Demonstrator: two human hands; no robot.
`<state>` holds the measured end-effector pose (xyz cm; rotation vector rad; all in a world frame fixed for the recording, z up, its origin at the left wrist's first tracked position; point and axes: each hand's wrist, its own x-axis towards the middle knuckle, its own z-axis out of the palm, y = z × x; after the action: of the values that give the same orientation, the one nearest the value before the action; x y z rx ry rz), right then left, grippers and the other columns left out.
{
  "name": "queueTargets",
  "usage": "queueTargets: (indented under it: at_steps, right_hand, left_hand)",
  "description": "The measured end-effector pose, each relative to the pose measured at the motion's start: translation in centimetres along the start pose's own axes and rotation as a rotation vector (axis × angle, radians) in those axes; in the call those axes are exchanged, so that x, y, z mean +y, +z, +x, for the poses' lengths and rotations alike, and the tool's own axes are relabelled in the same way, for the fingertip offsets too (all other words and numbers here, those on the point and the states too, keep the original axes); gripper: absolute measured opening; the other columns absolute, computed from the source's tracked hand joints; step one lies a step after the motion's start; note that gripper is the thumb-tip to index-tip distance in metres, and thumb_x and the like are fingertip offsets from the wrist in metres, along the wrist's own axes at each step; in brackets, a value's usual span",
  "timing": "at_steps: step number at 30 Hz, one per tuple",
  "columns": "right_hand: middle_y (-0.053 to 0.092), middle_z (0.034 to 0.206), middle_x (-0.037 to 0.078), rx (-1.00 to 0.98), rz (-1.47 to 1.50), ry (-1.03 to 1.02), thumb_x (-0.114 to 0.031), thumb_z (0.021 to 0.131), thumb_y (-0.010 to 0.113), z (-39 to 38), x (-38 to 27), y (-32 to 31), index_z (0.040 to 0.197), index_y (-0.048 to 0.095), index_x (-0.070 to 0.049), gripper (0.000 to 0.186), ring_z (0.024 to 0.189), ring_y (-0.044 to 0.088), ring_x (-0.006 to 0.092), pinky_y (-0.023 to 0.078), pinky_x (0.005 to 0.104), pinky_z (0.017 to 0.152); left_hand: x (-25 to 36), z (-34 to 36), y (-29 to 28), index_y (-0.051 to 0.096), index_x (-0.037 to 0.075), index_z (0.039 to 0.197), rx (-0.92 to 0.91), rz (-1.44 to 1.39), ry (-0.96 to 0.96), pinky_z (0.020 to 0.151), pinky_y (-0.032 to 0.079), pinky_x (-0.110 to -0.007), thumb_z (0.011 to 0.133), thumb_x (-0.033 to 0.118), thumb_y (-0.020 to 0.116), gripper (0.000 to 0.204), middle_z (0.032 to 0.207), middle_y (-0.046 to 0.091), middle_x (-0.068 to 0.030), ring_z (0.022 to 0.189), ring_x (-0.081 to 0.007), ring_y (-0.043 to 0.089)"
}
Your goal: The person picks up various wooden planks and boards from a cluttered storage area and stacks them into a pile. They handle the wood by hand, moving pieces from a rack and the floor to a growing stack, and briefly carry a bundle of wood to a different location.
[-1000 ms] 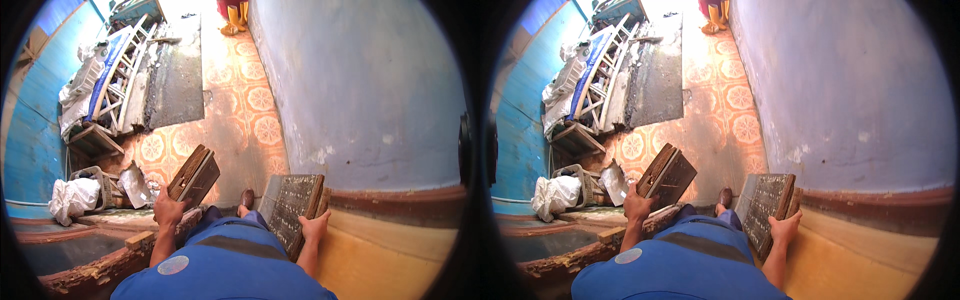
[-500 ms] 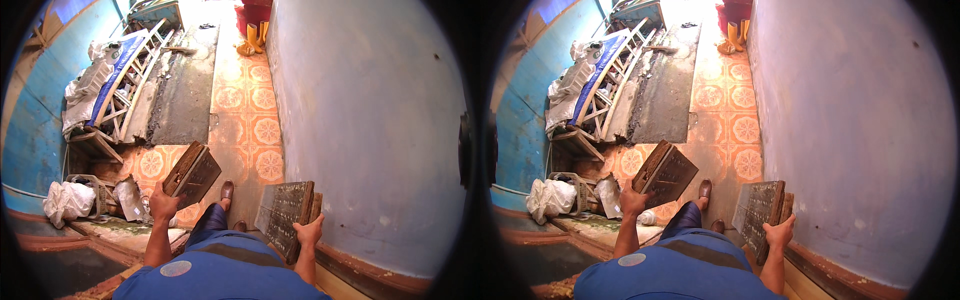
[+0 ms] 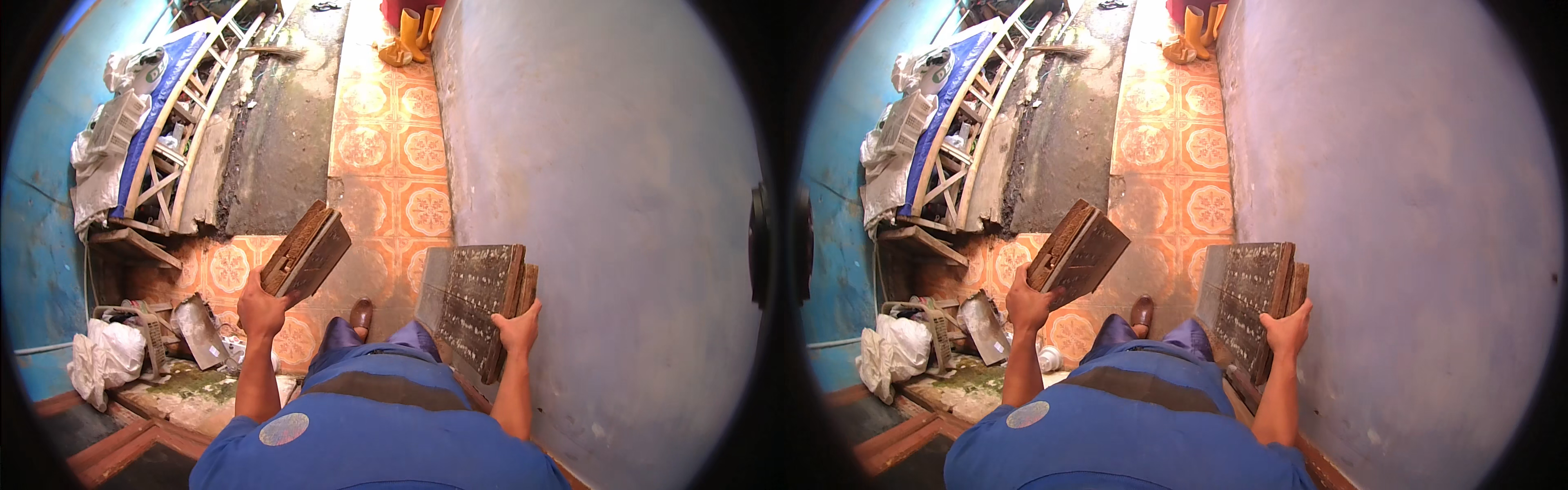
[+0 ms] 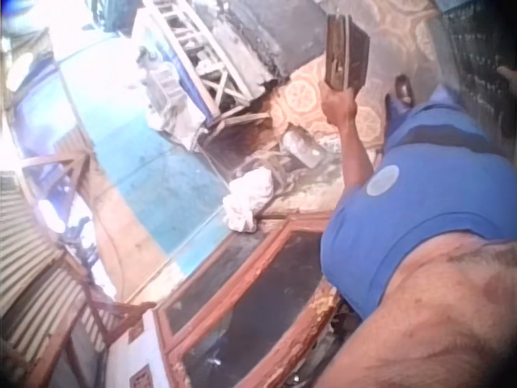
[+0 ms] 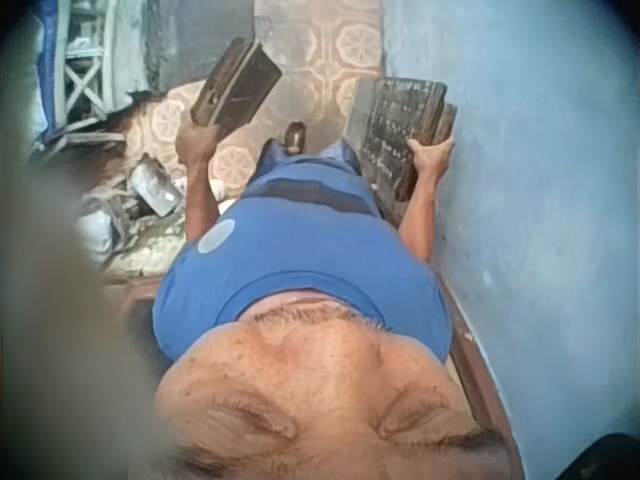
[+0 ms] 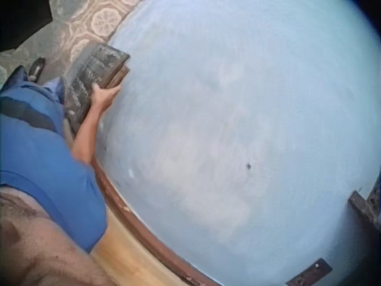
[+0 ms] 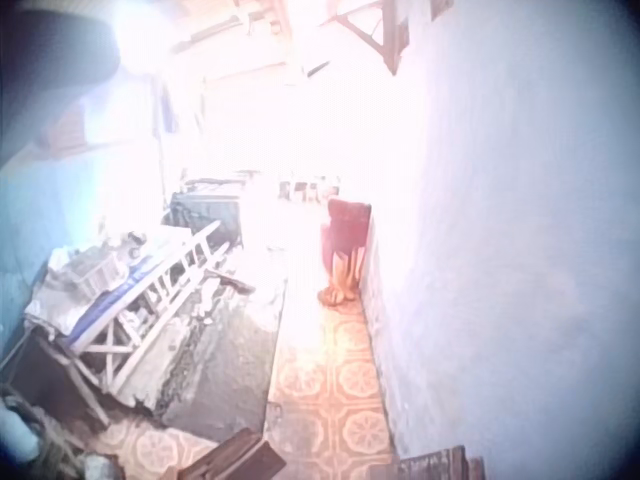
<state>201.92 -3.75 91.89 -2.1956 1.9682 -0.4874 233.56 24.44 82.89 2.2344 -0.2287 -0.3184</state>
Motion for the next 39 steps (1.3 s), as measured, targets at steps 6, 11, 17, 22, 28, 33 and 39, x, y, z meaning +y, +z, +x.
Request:
queueTargets:
  at_steps: [6,11,17,22,28,33,39]
  right_hand:
    - [0.051,0.115,0.023,-0.01,-0.018,-0.015,-0.023,0.054,0.076,7.1,-3.7,2.6,0.128,0.028,-0.002,0.091,0.105,0.051,0.0384,0.043,0.0434,0.089]
    - [0.052,0.112,0.024,-0.049,-0.014,-0.036,-0.024,0.054,0.077,13.7,-5.9,5.1,0.128,0.026,-0.004,0.092,0.102,0.053,0.0386,0.043,0.0437,0.087]
    - [0.051,0.11,0.022,-0.068,-0.038,-0.037,-0.023,0.053,0.077,17.7,-10.2,4.2,0.126,0.027,-0.005,0.09,0.1,0.053,0.0378,0.044,0.0446,0.086]
    - [0.051,0.109,0.022,-0.136,-0.045,-0.058,-0.022,0.054,0.076,20.5,-14.2,3.7,0.126,0.027,-0.004,0.089,0.099,0.053,0.038,0.045,0.0446,0.084]
    - [0.05,0.11,0.022,-0.067,-0.05,-0.072,-0.02,0.054,0.074,22.7,-16.7,5.3,0.129,0.027,-0.004,0.089,0.1,0.052,0.0378,0.045,0.0445,0.085]
    - [0.047,0.112,0.021,-0.025,-0.135,-0.043,-0.018,0.055,0.074,24.1,-18.6,6.8,0.134,0.024,-0.001,0.094,0.104,0.048,0.0366,0.042,0.0423,0.091]
    - [0.03,0.13,0.02,0.015,-0.207,-0.058,-0.015,0.06,0.072,27.8,-17.3,9.2,0.143,0.014,-0.011,0.101,0.121,0.032,0.0354,0.03,0.0454,0.102]
  left_hand:
    - [4.6,3.7,0.6,0.054,0.011,0.106,0.065,0.073,-0.02,0.073,0.047,-0.04,0.054,0.022,0.084,0.061,0.092,0.066,-0.0119,0.085,-0.0313,0.063]
    - [8.5,6.5,1.5,0.054,0.01,0.108,0.152,0.118,-0.009,0.075,0.048,-0.038,0.054,0.021,0.083,0.063,0.092,0.066,-0.011,0.085,-0.029,0.063]
    - [13.3,10.5,-1.4,0.054,0.009,0.109,0.126,0.066,0.006,0.076,0.048,-0.035,0.054,0.018,0.083,0.063,0.093,0.066,-0.0107,0.084,-0.0256,0.064]
    - [15.9,13.7,-2.8,0.054,0.008,0.109,0.113,0.044,-0.006,0.076,0.048,-0.035,0.054,0.017,0.083,0.063,0.093,0.066,-0.0105,0.084,-0.025,0.064]
    - [18.3,19.1,-2.4,0.054,0.009,0.108,0.058,0.028,0.072,0.075,0.048,-0.036,0.054,0.019,0.083,0.062,0.093,0.066,-0.0106,0.084,-0.0265,0.064]
    - [22.3,25.9,0.5,0.055,0.012,0.107,-0.076,0.104,0.166,0.075,0.048,-0.037,0.054,0.022,0.083,0.061,0.092,0.066,-0.0103,0.085,-0.0282,0.063]
    - [30.3,34.4,8.4,0.054,0.009,0.105,-0.235,0.211,0.436,0.074,0.047,-0.04,0.054,0.026,0.082,0.061,0.091,0.064,-0.0131,0.086,-0.0323,0.061]
